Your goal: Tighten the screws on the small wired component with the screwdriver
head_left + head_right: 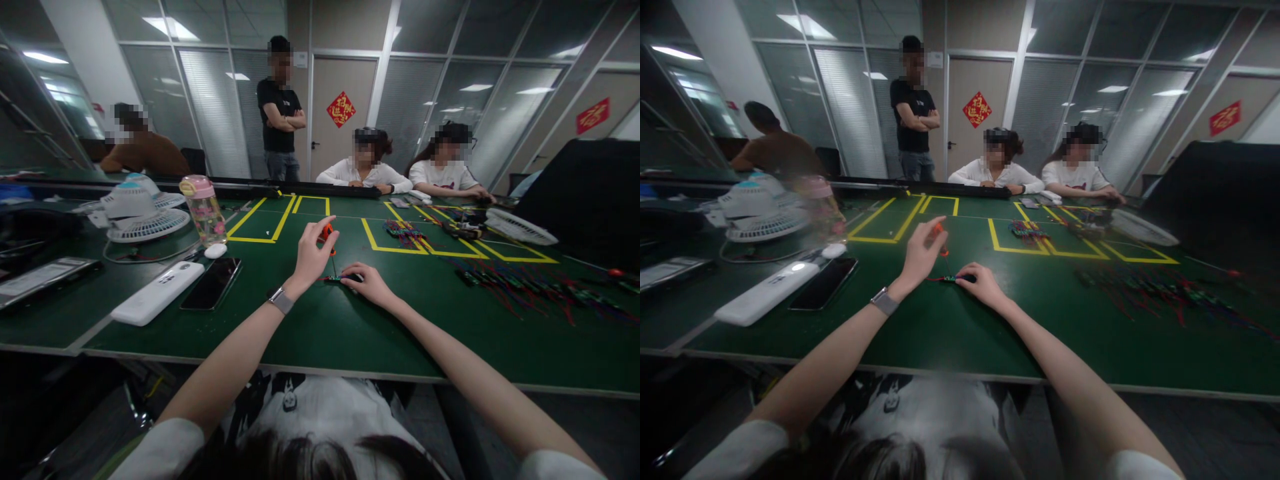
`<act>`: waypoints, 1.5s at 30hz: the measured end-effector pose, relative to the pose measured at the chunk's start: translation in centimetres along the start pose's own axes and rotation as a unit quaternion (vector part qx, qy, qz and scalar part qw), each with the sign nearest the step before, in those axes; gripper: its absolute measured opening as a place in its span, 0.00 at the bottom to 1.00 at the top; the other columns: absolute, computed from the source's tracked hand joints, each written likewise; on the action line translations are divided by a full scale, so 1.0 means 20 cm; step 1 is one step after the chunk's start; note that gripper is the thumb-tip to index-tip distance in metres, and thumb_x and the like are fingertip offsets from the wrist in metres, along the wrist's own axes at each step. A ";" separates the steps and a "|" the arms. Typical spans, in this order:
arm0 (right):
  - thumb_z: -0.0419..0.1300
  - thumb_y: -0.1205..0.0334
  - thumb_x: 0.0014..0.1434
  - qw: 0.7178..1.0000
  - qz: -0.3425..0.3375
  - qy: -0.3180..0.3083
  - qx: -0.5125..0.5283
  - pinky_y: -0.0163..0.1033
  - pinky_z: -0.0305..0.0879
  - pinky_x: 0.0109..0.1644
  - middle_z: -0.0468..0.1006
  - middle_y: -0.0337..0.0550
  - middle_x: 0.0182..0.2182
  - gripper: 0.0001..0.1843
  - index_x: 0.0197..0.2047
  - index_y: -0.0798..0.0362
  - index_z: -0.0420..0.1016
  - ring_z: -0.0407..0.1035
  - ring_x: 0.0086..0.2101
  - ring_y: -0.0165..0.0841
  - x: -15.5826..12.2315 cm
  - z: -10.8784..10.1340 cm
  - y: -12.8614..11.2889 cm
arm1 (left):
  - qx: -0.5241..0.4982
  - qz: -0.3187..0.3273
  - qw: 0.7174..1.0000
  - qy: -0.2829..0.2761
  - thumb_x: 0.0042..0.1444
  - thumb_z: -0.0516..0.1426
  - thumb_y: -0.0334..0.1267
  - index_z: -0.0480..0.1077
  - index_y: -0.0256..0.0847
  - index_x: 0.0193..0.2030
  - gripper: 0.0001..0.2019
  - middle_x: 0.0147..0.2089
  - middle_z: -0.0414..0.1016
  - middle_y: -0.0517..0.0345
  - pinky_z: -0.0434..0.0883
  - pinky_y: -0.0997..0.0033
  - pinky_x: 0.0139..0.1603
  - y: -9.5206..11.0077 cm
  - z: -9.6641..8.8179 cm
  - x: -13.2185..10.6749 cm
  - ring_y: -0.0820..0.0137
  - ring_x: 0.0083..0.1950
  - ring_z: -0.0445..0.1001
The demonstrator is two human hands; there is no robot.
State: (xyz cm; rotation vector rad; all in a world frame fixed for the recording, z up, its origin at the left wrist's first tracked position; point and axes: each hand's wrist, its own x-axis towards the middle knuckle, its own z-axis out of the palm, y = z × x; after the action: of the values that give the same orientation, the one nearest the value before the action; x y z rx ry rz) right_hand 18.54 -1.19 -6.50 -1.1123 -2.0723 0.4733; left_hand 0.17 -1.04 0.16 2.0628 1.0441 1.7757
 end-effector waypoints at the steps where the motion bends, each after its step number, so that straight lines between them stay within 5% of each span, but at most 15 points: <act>1: 0.62 0.61 0.55 1.000 0.000 0.000 0.000 0.44 0.65 0.51 0.78 0.48 0.39 0.08 0.36 0.53 0.81 0.72 0.41 0.37 0.00 0.00 0.00 | -0.010 -0.008 1.000 -0.005 0.63 0.51 0.37 0.66 0.44 0.57 0.16 0.45 0.71 0.53 0.71 0.71 0.44 0.00 0.00 0.00 0.72 0.41 0.71; 4: 0.62 0.61 0.55 1.000 -0.003 -0.002 0.000 0.43 0.65 0.51 0.78 0.48 0.39 0.08 0.36 0.53 0.81 0.72 0.41 0.37 0.00 0.00 0.00 | -0.048 -0.015 0.999 -0.011 0.65 0.47 0.34 0.63 0.45 0.61 0.18 0.49 0.73 0.53 0.70 0.69 0.47 -0.01 0.01 0.00 0.72 0.44 0.73; 9: 0.62 0.61 0.55 1.000 0.000 0.002 0.000 0.44 0.65 0.50 0.78 0.47 0.39 0.07 0.36 0.52 0.81 0.72 0.41 0.37 0.00 0.00 0.00 | 0.006 0.019 1.000 0.017 0.60 0.56 0.39 0.69 0.44 0.54 0.15 0.43 0.73 0.55 0.69 0.69 0.46 0.00 0.00 0.00 0.70 0.42 0.71; 15: 0.62 0.61 0.56 1.000 -0.007 0.000 -0.001 0.44 0.65 0.51 0.78 0.48 0.40 0.08 0.36 0.52 0.81 0.72 0.41 0.37 0.00 0.00 0.00 | -0.011 0.003 1.000 0.005 0.65 0.46 0.36 0.65 0.45 0.58 0.17 0.46 0.72 0.53 0.68 0.69 0.48 0.00 0.00 0.01 0.70 0.45 0.71; 21: 0.62 0.61 0.55 1.000 -0.005 0.000 -0.005 0.44 0.65 0.51 0.78 0.47 0.40 0.07 0.36 0.52 0.81 0.72 0.41 0.36 0.00 0.00 0.00 | 0.031 0.025 0.998 0.041 0.59 0.56 0.39 0.70 0.44 0.52 0.14 0.40 0.71 0.55 0.68 0.69 0.46 0.01 0.00 0.00 0.70 0.41 0.69; 27: 0.62 0.61 0.55 1.000 -0.007 0.000 -0.005 0.43 0.66 0.49 0.78 0.48 0.40 0.07 0.36 0.53 0.81 0.72 0.40 0.36 0.00 0.00 0.00 | -0.006 0.012 1.000 0.018 0.66 0.45 0.37 0.66 0.44 0.57 0.17 0.47 0.71 0.52 0.67 0.67 0.50 0.01 0.00 0.00 0.70 0.47 0.70; 34: 0.62 0.61 0.55 1.000 -0.010 0.005 -0.013 0.44 0.66 0.50 0.78 0.48 0.39 0.07 0.36 0.52 0.81 0.72 0.40 0.37 0.00 0.00 0.00 | 0.027 0.023 0.998 0.046 0.60 0.55 0.40 0.71 0.44 0.51 0.13 0.40 0.70 0.55 0.68 0.70 0.45 0.02 0.00 -0.01 0.70 0.41 0.70; 40: 0.62 0.61 0.56 1.000 -0.012 0.000 -0.013 0.43 0.66 0.50 0.78 0.47 0.39 0.08 0.36 0.52 0.81 0.72 0.40 0.37 0.00 0.00 0.00 | -0.003 0.012 1.000 0.017 0.65 0.46 0.34 0.67 0.44 0.57 0.16 0.49 0.71 0.53 0.67 0.69 0.50 0.02 -0.01 0.00 0.70 0.49 0.70; 45: 0.61 0.60 0.56 1.000 -0.010 -0.004 -0.013 0.43 0.65 0.50 0.78 0.47 0.39 0.08 0.36 0.52 0.81 0.72 0.41 0.37 0.00 0.00 0.01 | 0.023 0.022 0.998 0.049 0.60 0.55 0.38 0.72 0.44 0.50 0.12 0.40 0.70 0.55 0.68 0.70 0.45 0.02 -0.01 0.00 0.70 0.41 0.70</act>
State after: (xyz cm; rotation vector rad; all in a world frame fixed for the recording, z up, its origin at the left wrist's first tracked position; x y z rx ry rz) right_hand 18.60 -1.08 -6.56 -1.1056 -2.1004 0.4438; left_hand 0.22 -1.43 0.40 2.0588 1.0847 1.9097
